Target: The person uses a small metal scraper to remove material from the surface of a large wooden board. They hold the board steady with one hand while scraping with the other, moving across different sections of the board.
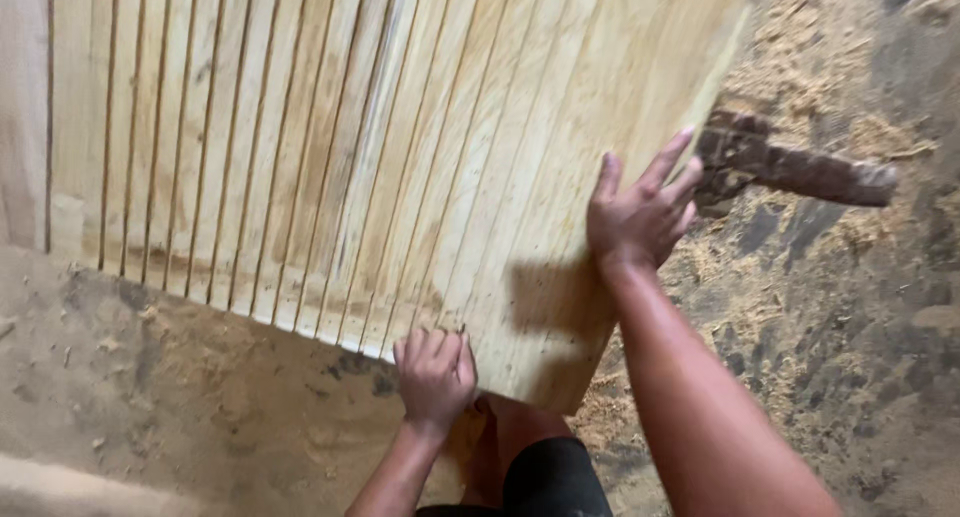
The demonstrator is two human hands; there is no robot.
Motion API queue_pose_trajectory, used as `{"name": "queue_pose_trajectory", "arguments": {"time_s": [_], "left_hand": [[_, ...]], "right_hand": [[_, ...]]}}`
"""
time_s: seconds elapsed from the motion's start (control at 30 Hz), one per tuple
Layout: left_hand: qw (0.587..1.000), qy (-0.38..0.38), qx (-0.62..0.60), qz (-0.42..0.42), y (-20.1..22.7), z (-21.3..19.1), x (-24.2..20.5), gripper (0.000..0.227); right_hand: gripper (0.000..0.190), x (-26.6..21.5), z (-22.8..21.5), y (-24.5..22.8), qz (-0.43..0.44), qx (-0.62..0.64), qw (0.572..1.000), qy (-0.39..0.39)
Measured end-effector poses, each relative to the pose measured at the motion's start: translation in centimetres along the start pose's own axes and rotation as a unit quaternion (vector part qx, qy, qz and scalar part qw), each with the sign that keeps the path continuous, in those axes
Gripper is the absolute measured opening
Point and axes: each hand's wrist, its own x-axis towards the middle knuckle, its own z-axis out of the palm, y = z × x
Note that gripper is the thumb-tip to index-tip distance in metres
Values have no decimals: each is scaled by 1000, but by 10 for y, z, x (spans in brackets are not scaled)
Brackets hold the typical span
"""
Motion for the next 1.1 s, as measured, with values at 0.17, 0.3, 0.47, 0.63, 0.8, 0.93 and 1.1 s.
{"name": "queue_pose_trajectory", "arguments": {"time_s": [0.17,0.3,0.47,0.63,0.8,0.93,1.1], "left_hand": [[1000,-14,-15,0,-4,-14,-16,22],[999,-17,-30,6,-7,-11,-4,24],[998,35,-10,43,-3,14,28,15],[997,52,-27,51,17,60,139,3],[998,41,12,52,27,53,174,5],[998,47,-22,38,18,19,90,5],[998,50,3,44,12,68,125,5]], "right_hand": [[88,-1,0,-2,15,3,1000,-27],[89,0,5,3,3,-1,1000,-9],[89,0,16,8,-38,17,998,44],[90,-2,7,2,-12,9,999,32],[88,-6,-2,-4,7,15,1000,13],[88,1,-9,-10,19,14,1000,0],[88,-5,-11,-7,22,45,999,-16]]}}
